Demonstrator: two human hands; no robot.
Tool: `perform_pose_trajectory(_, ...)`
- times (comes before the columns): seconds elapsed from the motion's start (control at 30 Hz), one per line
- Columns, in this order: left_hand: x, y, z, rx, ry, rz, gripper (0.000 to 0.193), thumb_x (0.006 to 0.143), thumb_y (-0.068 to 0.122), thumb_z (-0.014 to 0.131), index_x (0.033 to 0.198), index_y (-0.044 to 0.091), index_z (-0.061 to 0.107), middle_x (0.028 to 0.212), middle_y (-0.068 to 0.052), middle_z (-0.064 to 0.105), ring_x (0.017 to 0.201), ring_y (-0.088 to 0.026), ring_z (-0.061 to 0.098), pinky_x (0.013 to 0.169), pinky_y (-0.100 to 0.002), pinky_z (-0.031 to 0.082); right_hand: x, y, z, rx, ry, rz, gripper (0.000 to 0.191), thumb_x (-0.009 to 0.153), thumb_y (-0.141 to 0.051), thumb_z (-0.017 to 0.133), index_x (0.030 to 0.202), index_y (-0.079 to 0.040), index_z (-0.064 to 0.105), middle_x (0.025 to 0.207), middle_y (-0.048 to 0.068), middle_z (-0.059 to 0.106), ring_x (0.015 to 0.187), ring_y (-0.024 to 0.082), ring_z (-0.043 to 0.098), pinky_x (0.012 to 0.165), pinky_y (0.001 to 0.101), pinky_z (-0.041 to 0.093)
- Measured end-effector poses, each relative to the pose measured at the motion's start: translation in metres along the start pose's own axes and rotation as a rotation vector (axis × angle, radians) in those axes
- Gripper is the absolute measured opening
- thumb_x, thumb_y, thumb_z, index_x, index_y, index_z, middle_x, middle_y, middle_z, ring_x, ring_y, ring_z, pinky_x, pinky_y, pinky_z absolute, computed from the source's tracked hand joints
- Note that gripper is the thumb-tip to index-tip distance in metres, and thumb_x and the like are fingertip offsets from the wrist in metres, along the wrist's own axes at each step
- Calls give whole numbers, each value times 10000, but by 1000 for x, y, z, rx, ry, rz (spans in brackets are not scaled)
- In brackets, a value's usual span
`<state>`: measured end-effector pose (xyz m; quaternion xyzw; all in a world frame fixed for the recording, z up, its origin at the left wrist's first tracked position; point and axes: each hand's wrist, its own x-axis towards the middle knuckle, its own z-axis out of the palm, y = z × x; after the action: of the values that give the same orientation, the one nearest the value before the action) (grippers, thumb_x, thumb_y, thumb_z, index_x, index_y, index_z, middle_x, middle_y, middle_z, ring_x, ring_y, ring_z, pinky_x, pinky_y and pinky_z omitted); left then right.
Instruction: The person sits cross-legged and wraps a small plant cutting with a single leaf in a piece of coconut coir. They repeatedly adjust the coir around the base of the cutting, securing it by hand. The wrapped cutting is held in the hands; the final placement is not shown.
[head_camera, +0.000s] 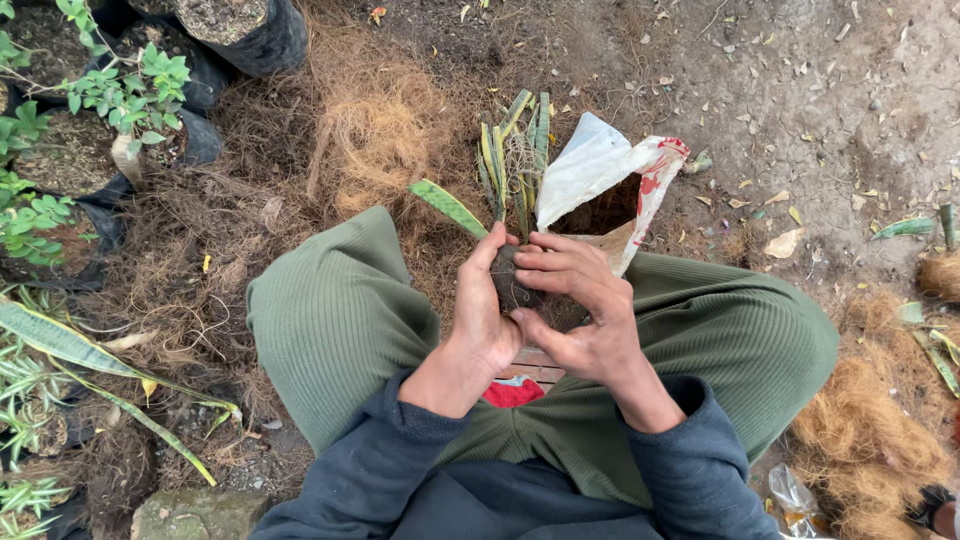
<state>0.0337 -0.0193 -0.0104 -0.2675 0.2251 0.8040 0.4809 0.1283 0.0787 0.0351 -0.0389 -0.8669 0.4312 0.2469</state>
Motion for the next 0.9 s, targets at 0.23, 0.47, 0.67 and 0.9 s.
perform_pose_trajectory(0.23,7,-2,-1,37,80,13,248,973,398,586,951,159,523,846,-30,617,761,-169,643,718,-375,592,1,7,-5,44,-56,53,406,727,-109,829,1115,-41,733,1212,99,747,1300,324,659,1142,464,455)
perform_pose_trajectory(0.47,13,-6,-10,75,130,42,249,986,381,602,971,141,541,845,-16,616,761,-141,624,668,-325,555,-4,15,7,76,11,68,291,781,-126,836,1042,-55,731,1176,82,763,1269,292,691,1161,487,459)
perform_pose_trajectory(0.67,9,-2,-4,54,137,22,248,980,382,590,959,146,517,823,-22,611,717,-150,625,644,-335,565,-4,16,-2,74,-65,39,340,739,-72,818,1062,-25,727,1193,115,748,1286,326,659,1174,532,408)
perform_pose_trajectory(0.9,4,-4,-3,92,84,59,256,998,370,594,987,120,543,842,-30,621,721,-146,634,654,-328,564,-11,21,11,353,7,163,254,768,-34,834,1003,-49,739,1178,98,733,1301,332,660,1153,488,489)
